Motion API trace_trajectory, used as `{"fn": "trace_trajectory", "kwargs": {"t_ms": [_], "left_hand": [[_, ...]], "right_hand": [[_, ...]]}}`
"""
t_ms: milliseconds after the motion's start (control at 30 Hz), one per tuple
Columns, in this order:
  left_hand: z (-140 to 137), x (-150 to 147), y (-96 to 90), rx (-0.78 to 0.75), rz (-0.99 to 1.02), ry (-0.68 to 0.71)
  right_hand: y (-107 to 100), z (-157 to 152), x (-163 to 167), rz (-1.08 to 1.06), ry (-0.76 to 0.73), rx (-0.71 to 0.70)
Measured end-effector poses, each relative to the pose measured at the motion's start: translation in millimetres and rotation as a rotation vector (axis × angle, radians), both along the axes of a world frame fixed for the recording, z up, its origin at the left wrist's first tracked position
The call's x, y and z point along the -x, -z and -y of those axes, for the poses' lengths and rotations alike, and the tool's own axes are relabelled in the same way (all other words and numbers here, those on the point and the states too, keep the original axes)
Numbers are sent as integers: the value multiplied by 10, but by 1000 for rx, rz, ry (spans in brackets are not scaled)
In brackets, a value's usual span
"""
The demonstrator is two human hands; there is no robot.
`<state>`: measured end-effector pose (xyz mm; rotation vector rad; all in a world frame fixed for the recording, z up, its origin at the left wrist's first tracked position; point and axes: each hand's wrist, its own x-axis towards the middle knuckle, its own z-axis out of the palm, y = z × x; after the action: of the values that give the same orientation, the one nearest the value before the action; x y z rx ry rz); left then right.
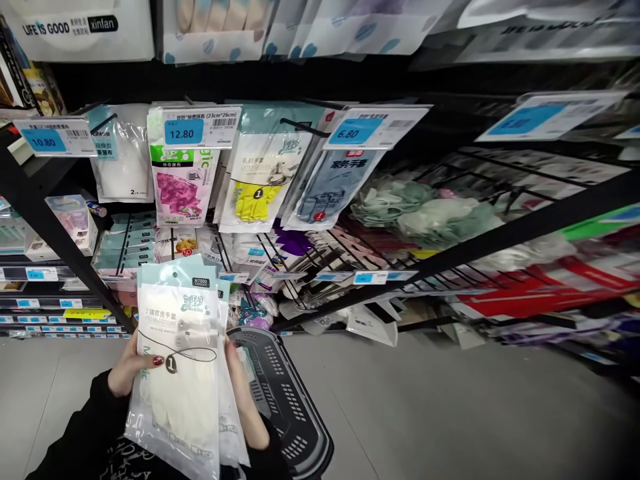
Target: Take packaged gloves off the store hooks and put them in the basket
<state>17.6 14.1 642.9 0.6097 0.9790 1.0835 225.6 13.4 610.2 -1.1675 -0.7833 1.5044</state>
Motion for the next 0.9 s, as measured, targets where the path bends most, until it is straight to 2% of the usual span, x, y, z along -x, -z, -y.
{"fn": "trace_trajectory", "kwargs": {"t_ms": [67, 200, 333, 567, 700, 900], "left_hand": [[-5, -39, -21, -28, -38, -16], [-11, -167, -89, -87, -74, -10], [-44, -253, -75, -108, -76, -33], [-99, -389, -24, 62, 112, -135], [-118, -536, -76, 107, 89, -189], [-144, -750, -115, 25, -60, -202]], "right_hand": [[-78, 63, -62, -25, -83, -3], [-185, 82, -135, 150, -158, -8], [-262, -31, -143, 199, -138, -13], [-378, -109, -382, 259, -116, -26], [-407, -125, -564, 275, -73, -69], [-451, -225, -766, 328, -89, -128]]}}
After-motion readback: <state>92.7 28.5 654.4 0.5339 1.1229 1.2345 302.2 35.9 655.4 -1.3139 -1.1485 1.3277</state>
